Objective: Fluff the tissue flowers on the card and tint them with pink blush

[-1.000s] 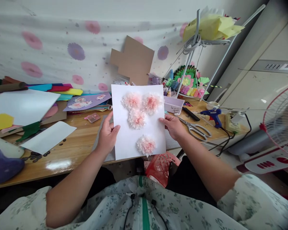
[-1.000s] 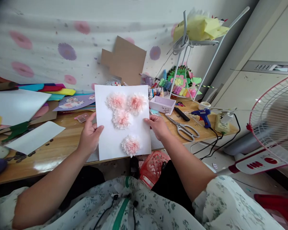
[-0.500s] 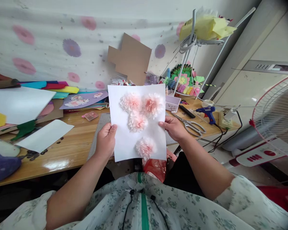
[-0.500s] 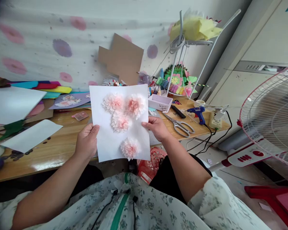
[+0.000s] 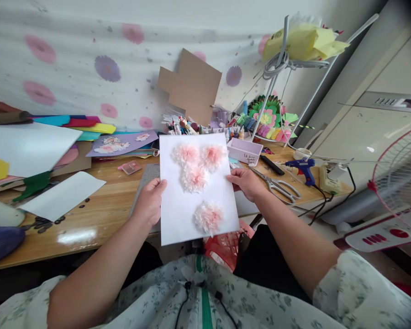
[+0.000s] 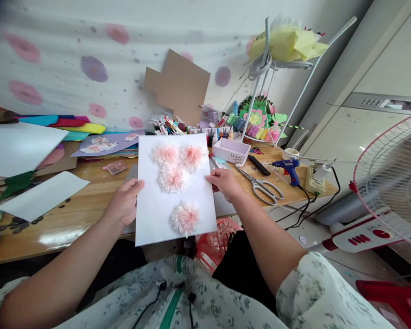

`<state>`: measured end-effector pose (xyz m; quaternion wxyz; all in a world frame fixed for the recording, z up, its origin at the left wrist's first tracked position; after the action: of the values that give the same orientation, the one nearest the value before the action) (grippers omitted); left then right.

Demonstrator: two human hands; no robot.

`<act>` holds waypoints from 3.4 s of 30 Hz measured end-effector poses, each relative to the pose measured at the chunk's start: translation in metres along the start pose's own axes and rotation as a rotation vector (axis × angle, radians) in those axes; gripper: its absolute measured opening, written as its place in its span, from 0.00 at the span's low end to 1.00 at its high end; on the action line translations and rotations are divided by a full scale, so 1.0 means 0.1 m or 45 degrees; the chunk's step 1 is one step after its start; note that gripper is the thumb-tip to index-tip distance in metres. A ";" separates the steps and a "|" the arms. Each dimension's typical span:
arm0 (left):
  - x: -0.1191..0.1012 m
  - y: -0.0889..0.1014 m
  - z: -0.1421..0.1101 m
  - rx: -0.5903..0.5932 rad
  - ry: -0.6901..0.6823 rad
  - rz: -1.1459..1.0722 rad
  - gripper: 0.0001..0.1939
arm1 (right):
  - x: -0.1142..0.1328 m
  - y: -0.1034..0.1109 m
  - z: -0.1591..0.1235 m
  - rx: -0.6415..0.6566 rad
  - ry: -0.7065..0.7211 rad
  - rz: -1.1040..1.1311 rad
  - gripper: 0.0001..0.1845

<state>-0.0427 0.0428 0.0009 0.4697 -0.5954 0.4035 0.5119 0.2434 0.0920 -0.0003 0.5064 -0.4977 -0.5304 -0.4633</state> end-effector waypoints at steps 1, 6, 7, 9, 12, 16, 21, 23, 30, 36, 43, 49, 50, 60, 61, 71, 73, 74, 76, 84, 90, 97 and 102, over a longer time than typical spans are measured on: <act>0.03 -0.01 0.03 0.015 0.038 0.020 0.20 | -0.04 0.00 0.04 -0.009 -0.035 -0.021 0.19; 0.07 0.13 0.26 -0.003 0.094 0.229 0.28 | -0.24 -0.02 0.23 -0.015 -0.219 -0.126 0.12; 0.05 0.17 0.32 -0.018 0.072 0.288 0.27 | -0.28 -0.04 0.25 -0.002 -0.252 -0.145 0.11; -0.01 0.25 0.45 -0.040 0.007 0.419 0.22 | -0.34 -0.06 0.31 0.022 -0.305 -0.179 0.10; -0.09 0.27 0.63 -0.005 -0.086 0.606 0.14 | -0.42 -0.05 0.42 0.030 -0.361 -0.225 0.10; -0.11 0.16 0.84 0.120 -0.167 0.769 0.08 | -0.47 -0.04 0.58 -0.002 -0.396 -0.294 0.10; -0.06 0.12 0.94 0.149 -0.284 0.880 0.12 | -0.49 -0.19 0.71 -0.015 -0.348 -0.443 0.05; -0.03 0.14 0.93 0.142 -0.323 0.929 0.14 | -0.48 -0.24 0.75 -0.007 -0.301 -0.544 0.05; 0.16 0.19 0.94 0.262 -0.247 1.067 0.18 | -0.05 0.07 1.04 -0.063 0.043 -1.140 0.12; 0.15 0.21 0.99 0.251 -0.212 1.081 0.20 | 0.05 -0.09 1.43 0.192 0.319 -1.598 0.14; 0.26 0.24 1.03 0.301 -0.148 1.087 0.21 | 0.03 -0.18 1.84 0.257 0.286 -1.949 0.10; 0.29 0.23 1.05 0.341 -0.072 1.046 0.21 | -0.01 -0.23 2.05 0.304 0.157 -2.106 0.16; 0.28 0.23 1.05 0.340 -0.066 1.038 0.21 | 0.01 -0.23 2.02 0.311 0.156 -2.106 0.17; 0.30 0.23 1.05 0.352 -0.055 0.965 0.20 | 0.04 0.03 1.18 0.394 0.230 -1.979 0.09; 0.30 0.22 1.05 0.350 -0.058 0.961 0.20 | -0.01 0.03 1.16 0.370 0.232 -1.987 0.09; 0.19 0.19 1.03 0.330 -0.076 0.973 0.18 | 0.10 0.55 1.12 0.044 0.213 -1.917 0.08; 0.22 0.22 1.05 0.328 -0.081 1.003 0.18 | 0.08 0.68 1.13 0.015 0.185 -1.911 0.08; 0.24 0.23 1.06 0.325 -0.079 1.017 0.18 | 0.05 0.71 1.13 0.019 0.171 -1.905 0.09; 0.25 0.25 1.07 0.321 -0.078 1.025 0.18 | -0.03 0.71 1.16 0.056 0.147 -1.885 0.12; 0.20 0.19 1.04 0.349 -0.136 0.963 0.18 | -0.18 0.57 1.22 0.144 0.073 -1.795 0.15; 0.22 0.19 1.05 0.353 -0.154 0.924 0.15 | 0.21 0.82 0.95 -0.032 0.103 -1.733 0.08; 0.18 0.17 1.03 0.358 -0.147 0.943 0.16 | 0.18 1.62 -0.46 0.046 -0.138 -1.641 0.10; 0.15 0.16 1.04 0.347 -0.164 0.970 0.17 | -0.28 2.43 -1.36 -0.133 -0.536 -1.641 0.08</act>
<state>-0.0800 0.1400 -0.0195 0.3455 -0.3023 0.6290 0.6273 0.4957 -0.0269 -0.0233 -0.0096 -0.1857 -0.7852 -0.5907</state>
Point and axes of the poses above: each hand's wrist, its own z-axis towards the middle knuckle, its own y-axis out of the back of the hand, x = y × z, the point moved 10 cm from there along z, towards the middle knuckle, and after that the axes turned 1 degree about -x, right-handed, at the moved point
